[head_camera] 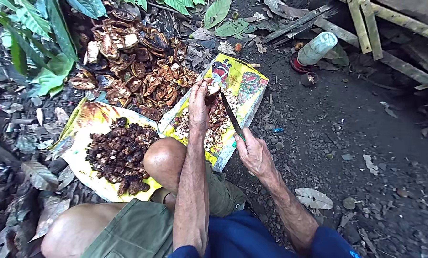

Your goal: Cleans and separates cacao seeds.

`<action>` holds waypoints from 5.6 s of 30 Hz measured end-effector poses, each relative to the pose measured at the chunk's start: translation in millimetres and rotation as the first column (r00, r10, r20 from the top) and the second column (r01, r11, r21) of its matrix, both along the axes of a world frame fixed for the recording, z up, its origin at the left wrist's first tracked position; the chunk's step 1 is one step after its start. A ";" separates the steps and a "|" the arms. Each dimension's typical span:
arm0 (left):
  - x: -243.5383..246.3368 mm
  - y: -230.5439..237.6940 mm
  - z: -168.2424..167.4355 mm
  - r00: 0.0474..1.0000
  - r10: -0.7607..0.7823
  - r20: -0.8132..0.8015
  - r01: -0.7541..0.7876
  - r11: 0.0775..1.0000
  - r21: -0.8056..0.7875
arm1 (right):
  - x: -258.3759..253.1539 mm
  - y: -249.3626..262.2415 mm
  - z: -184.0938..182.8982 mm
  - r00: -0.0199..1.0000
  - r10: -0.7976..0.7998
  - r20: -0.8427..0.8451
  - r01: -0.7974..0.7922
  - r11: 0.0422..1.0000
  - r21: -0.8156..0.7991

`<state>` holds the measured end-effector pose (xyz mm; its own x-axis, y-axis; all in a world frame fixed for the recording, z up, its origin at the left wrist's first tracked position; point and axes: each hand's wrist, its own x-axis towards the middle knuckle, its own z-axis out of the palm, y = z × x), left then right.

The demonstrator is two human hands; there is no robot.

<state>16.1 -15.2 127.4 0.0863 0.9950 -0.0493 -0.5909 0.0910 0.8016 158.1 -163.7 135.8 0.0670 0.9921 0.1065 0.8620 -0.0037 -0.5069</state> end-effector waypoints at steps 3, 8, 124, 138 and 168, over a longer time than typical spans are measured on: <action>0.6 -0.2 -1.4 1.000 -0.025 -0.008 0.025 0.999 0.022 | 0.8 -0.4 0.7 1.000 0.018 0.018 -0.018 1.000 -0.003; 2.5 0.6 -4.9 0.999 -0.035 -0.029 0.037 0.996 0.077 | -1.3 0.3 0.4 0.999 0.033 0.029 -0.032 0.999 -0.025; 4.3 -6.6 0.0 0.986 -0.102 -0.134 0.115 0.989 0.092 | 37.1 35.1 -6.8 0.931 -0.003 -0.366 -0.067 0.982 -0.179; 0.6 -3.8 0.4 0.984 -0.177 0.031 0.177 0.984 0.012 | 16.8 29.3 -11.2 0.991 -0.046 -0.129 0.034 0.995 -0.095; 1.0 -2.9 -5.8 0.906 -0.183 -0.382 0.225 0.972 0.069 | 21.6 23.3 -17.8 0.998 -0.025 0.051 0.031 0.991 -0.131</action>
<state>17.1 -18.0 121.6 0.2845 0.9586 -0.0097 -0.2273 0.0772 0.9708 179.6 -140.4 118.0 0.0926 0.9955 -0.0215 0.8843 -0.0922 -0.4577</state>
